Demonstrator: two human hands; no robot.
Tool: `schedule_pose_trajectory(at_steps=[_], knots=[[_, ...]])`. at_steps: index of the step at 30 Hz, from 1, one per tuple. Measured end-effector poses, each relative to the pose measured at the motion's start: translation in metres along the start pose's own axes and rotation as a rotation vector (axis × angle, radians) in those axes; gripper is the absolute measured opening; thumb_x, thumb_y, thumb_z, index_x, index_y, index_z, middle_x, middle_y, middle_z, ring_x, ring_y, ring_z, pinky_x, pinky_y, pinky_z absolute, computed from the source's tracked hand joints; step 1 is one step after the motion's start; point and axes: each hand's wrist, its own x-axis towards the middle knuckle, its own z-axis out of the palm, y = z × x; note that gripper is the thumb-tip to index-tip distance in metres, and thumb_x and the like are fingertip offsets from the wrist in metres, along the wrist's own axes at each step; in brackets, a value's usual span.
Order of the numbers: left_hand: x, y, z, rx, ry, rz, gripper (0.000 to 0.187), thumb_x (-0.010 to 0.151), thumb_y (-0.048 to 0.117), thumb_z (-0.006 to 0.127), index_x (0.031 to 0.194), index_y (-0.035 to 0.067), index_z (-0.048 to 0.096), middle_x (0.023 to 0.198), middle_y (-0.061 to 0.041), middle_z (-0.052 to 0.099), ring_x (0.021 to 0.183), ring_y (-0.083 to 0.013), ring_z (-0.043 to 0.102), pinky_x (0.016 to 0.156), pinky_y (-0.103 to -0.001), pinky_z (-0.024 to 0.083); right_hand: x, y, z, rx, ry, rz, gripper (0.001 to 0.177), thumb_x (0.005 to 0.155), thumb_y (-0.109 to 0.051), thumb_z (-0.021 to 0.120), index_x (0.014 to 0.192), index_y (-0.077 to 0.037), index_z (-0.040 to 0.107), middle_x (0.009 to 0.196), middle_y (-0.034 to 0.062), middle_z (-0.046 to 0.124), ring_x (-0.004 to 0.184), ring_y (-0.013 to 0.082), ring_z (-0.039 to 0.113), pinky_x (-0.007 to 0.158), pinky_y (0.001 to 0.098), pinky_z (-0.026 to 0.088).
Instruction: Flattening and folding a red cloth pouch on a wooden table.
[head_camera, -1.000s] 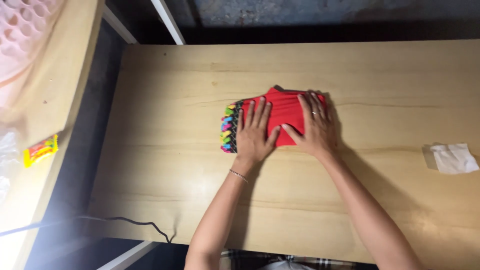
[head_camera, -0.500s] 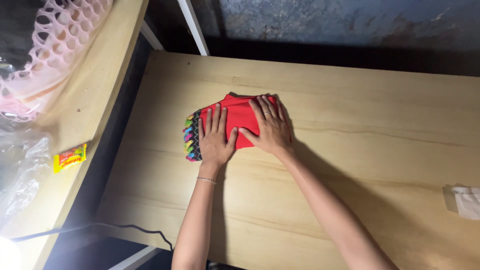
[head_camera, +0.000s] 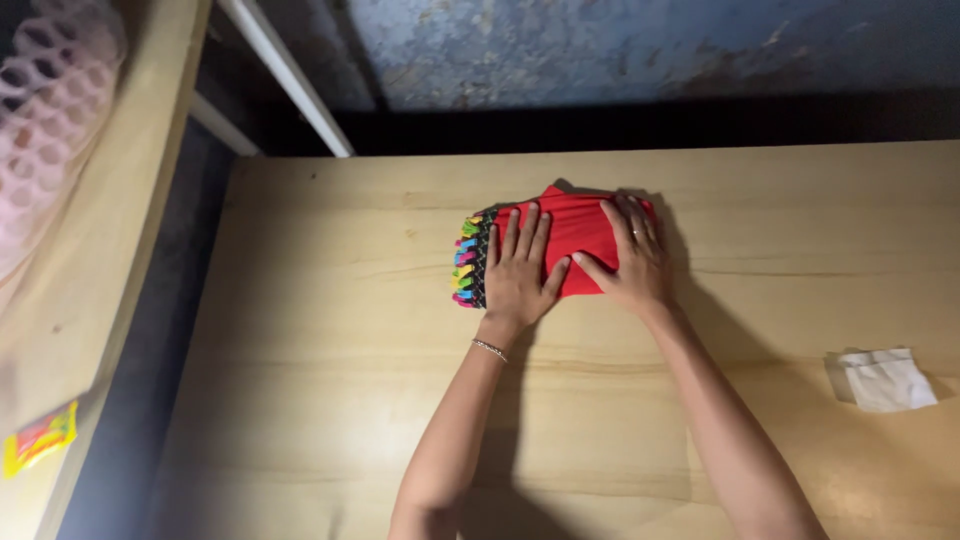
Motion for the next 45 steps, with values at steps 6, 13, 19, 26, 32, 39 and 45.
schedule_pose_trajectory(at_steps=[6,13,19,26,32,39,45], knots=[[0.005,-0.003,-0.003,-0.045,-0.021,-0.006,0.072,0.101,0.054,0.046,0.159,0.012,0.038,0.168,-0.009,0.033,0.157,-0.0301,0.028,0.128,-0.052,0.018,0.004,-0.014,0.003,-0.124,-0.008,0.083,0.088,0.088,-0.058,0.068,0.157,-0.011,0.041,0.16,0.0179,0.042,0.149,0.036,0.037,0.123,0.059,0.023],[-0.02,-0.082,-0.028,0.042,0.002,-0.102,0.072,0.101,0.052,0.045,0.161,0.012,0.037,0.169,-0.009,0.031,0.157,-0.0294,0.025,0.127,-0.053,0.015,0.041,-0.087,0.046,-0.025,-0.037,-0.008,0.088,0.086,-0.061,0.068,0.153,-0.009,0.042,0.158,0.0188,0.043,0.15,0.0369,0.032,0.124,0.0584,0.017],[-0.042,-0.133,-0.047,0.099,0.025,-0.251,0.071,0.102,0.053,0.044,0.16,0.013,0.037,0.169,-0.013,0.03,0.157,-0.031,0.024,0.127,-0.052,0.013,0.065,-0.132,0.085,0.045,-0.048,-0.151,0.085,0.088,-0.061,0.068,0.151,-0.007,0.045,0.157,0.0192,0.043,0.152,0.0367,0.031,0.127,0.0562,0.015],[-0.013,-0.123,-0.023,0.097,0.01,-0.262,0.073,0.101,0.056,0.042,0.161,0.014,0.036,0.169,-0.017,0.026,0.157,-0.0321,0.023,0.126,-0.053,0.011,0.078,-0.099,0.083,0.04,-0.051,-0.156,0.084,0.087,-0.06,0.069,0.15,-0.009,0.047,0.155,0.0189,0.046,0.15,0.036,0.033,0.126,0.0551,0.015],[0.023,-0.048,0.016,0.058,-0.033,-0.13,0.075,0.102,0.057,0.039,0.162,0.013,0.031,0.169,-0.018,0.024,0.157,-0.0319,0.021,0.126,-0.054,0.009,0.054,-0.018,0.033,-0.041,-0.011,-0.078,0.082,0.09,-0.059,0.069,0.151,-0.01,0.046,0.157,0.0177,0.046,0.151,0.0349,0.036,0.127,0.0552,0.018],[0.031,0.059,0.035,-0.004,-0.058,0.067,0.076,0.101,0.055,0.042,0.161,0.01,0.033,0.169,-0.012,0.027,0.158,-0.0317,0.021,0.128,-0.054,0.011,-0.016,0.047,-0.038,-0.073,0.0,0.141,0.084,0.092,-0.057,0.065,0.159,-0.013,0.039,0.164,0.0183,0.04,0.153,0.0355,0.034,0.126,0.0553,0.023],[0.008,0.052,0.007,-0.123,-0.025,0.105,0.073,0.101,0.05,0.049,0.159,0.008,0.039,0.169,-0.011,0.032,0.157,-0.0319,0.026,0.128,-0.055,0.016,-0.037,0.017,-0.036,-0.187,-0.048,0.181,0.092,0.091,-0.061,0.062,0.161,-0.011,0.031,0.163,0.0192,0.035,0.152,0.0375,0.031,0.123,0.0582,0.021]])
